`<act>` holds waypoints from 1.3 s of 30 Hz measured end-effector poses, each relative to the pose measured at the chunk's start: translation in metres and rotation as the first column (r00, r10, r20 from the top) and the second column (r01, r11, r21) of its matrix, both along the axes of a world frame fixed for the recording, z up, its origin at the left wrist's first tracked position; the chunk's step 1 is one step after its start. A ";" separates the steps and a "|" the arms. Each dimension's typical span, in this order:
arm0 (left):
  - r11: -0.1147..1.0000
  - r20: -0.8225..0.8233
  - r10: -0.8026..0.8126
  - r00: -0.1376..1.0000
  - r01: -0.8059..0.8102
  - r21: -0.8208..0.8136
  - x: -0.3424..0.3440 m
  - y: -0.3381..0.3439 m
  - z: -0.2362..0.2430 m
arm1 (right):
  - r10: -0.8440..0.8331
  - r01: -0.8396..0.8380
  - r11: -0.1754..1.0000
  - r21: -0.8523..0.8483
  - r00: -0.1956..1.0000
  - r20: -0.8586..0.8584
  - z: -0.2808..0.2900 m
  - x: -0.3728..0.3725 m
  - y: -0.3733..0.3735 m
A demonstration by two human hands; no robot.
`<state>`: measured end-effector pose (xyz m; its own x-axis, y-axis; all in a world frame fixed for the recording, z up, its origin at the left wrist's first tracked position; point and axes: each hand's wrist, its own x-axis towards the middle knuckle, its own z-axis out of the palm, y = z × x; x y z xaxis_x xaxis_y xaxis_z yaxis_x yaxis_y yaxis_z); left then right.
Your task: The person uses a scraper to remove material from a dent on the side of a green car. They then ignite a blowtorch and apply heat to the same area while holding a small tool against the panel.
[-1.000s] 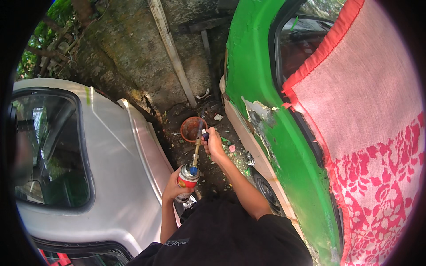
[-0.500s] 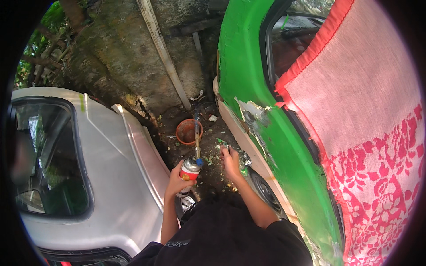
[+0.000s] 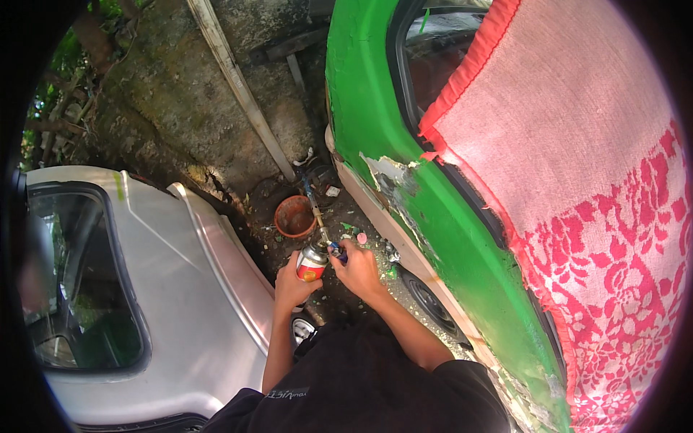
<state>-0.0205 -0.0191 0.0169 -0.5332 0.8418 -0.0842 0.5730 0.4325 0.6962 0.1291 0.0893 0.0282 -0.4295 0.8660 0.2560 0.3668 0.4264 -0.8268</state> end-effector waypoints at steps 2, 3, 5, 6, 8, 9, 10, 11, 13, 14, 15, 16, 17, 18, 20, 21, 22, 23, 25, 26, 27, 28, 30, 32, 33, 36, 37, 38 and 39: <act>1.000 -0.016 0.018 1.000 -0.018 -0.006 0.000 -0.002 0.001 | 0.012 -0.012 1.000 -0.015 1.000 -0.006 -0.001 -0.002 -0.001; 1.000 -0.017 0.022 1.000 -0.022 -0.011 0.000 -0.002 0.004 | 0.020 -0.020 1.000 -0.024 0.999 -0.025 -0.004 -0.003 -0.001; 0.999 -0.015 0.027 1.000 -0.027 -0.021 0.000 -0.004 0.009 | 0.037 -0.039 0.997 -0.065 0.999 -0.030 -0.001 -0.005 -0.002; 0.999 -0.011 0.028 1.000 -0.028 -0.025 -0.001 -0.005 0.012 | 0.048 -0.049 0.994 -0.097 0.999 -0.015 0.008 -0.006 -0.002; 0.999 0.001 0.034 0.999 -0.034 -0.032 -0.003 -0.008 0.017 | 0.055 -0.056 0.991 -0.117 0.998 -0.013 0.012 -0.009 -0.003; 0.999 0.010 0.038 0.999 -0.038 -0.034 -0.003 -0.009 0.020 | 0.051 -0.054 0.993 -0.106 0.998 -0.025 0.010 -0.011 -0.004; 0.998 0.019 0.042 0.999 -0.041 -0.037 -0.004 -0.010 0.022 | 0.048 -0.051 0.994 -0.095 0.998 -0.037 0.007 -0.013 -0.004; 0.998 0.002 0.043 0.999 -0.043 -0.036 -0.004 -0.011 0.022 | 0.052 -0.058 0.991 -0.118 0.997 -0.048 0.003 -0.014 -0.004; 0.998 -0.031 0.045 0.998 -0.046 -0.035 -0.005 -0.014 0.021 | 0.059 -0.070 0.984 -0.165 0.996 -0.070 -0.006 -0.016 -0.003; 0.998 -0.029 0.050 0.998 -0.051 -0.040 -0.005 -0.014 0.022 | 0.046 -0.065 0.977 -0.202 0.994 -0.099 -0.010 -0.017 -0.004; 0.997 -0.027 0.054 0.998 -0.056 -0.045 -0.005 -0.015 0.023 | 0.030 -0.060 0.969 -0.238 0.991 -0.128 -0.014 -0.019 -0.005; 0.997 -0.025 0.058 0.998 -0.059 -0.049 -0.004 -0.015 0.024 | 0.013 -0.056 0.960 -0.275 0.988 -0.155 -0.016 -0.020 -0.006; 0.997 -0.023 0.063 0.998 -0.064 -0.049 -0.004 -0.016 0.024 | 0.016 -0.060 0.958 -0.281 0.987 -0.157 -0.018 -0.020 -0.006; 0.996 -0.020 0.067 0.998 -0.068 -0.049 -0.004 -0.017 0.025 | 0.018 -0.064 0.955 -0.288 0.987 -0.159 -0.019 -0.021 -0.007; 0.996 -0.022 0.070 0.997 -0.071 -0.045 -0.005 -0.019 0.024 | 0.018 -0.070 0.945 -0.320 0.987 -0.163 -0.018 -0.021 -0.008; 0.997 -0.027 0.069 0.997 -0.070 -0.042 -0.005 -0.020 0.022 | 0.016 -0.072 0.936 -0.345 0.986 -0.165 -0.017 -0.022 -0.009; 0.997 -0.031 0.068 0.997 -0.069 -0.038 -0.006 -0.020 0.021 | 0.013 -0.075 0.926 -0.369 0.986 -0.167 -0.016 -0.022 -0.009; 0.997 -0.035 0.067 0.997 -0.068 -0.041 -0.006 -0.020 0.022 | 0.014 -0.080 0.914 -0.397 0.986 -0.168 -0.019 -0.022 -0.009; 0.997 -0.043 0.066 0.997 -0.068 -0.046 -0.005 -0.020 0.024 | 0.015 -0.092 0.887 -0.452 0.985 -0.169 -0.028 -0.021 -0.007; 0.997 -0.051 0.067 0.996 -0.069 -0.043 -0.005 -0.021 0.023 | 0.002 -0.105 0.867 -0.488 0.978 -0.207 -0.026 -0.022 -0.008; 0.997 -0.059 0.068 0.996 -0.070 -0.040 -0.006 -0.021 0.020 | -0.014 -0.119 0.844 -0.522 0.970 -0.244 -0.022 -0.024 -0.010; 0.997 -0.068 0.069 0.995 -0.071 -0.036 -0.006 -0.022 0.019 | -0.031 -0.135 0.821 -0.555 0.960 -0.279 -0.019 -0.024 -0.011; 0.997 -0.069 0.069 0.995 -0.072 -0.039 -0.005 -0.022 0.021 | -0.052 -0.164 0.766 -0.622 0.948 -0.313 -0.017 -0.025 -0.010; 0.997 -0.067 0.070 0.995 -0.073 -0.040 -0.005 -0.021 0.021 | -0.069 -0.184 0.717 -0.672 0.941 -0.331 -0.016 -0.024 -0.010; 0.996 -0.064 0.072 0.995 -0.075 -0.040 -0.005 -0.021 0.020 | -0.074 -0.190 0.697 -0.691 0.940 -0.333 -0.016 -0.024 -0.009; 0.997 -0.067 0.072 0.995 -0.075 -0.034 -0.005 -0.021 0.019 | -0.081 -0.195 0.667 -0.719 0.940 -0.330 -0.014 -0.024 -0.009; 0.997 -0.070 0.072 0.995 -0.074 -0.032 -0.005 -0.021 0.019 | -0.081 -0.195 0.661 -0.724 0.941 -0.328 -0.013 -0.024 -0.009; 0.997 -0.067 0.072 0.995 -0.075 -0.036 -0.005 -0.021 0.020 | -0.081 -0.193 0.664 -0.723 0.942 -0.325 -0.012 -0.024 -0.010; 0.996 -0.064 0.073 0.995 -0.075 -0.039 -0.005 -0.021 0.021 | -0.080 -0.190 0.666 -0.722 0.943 -0.322 -0.012 -0.024 -0.010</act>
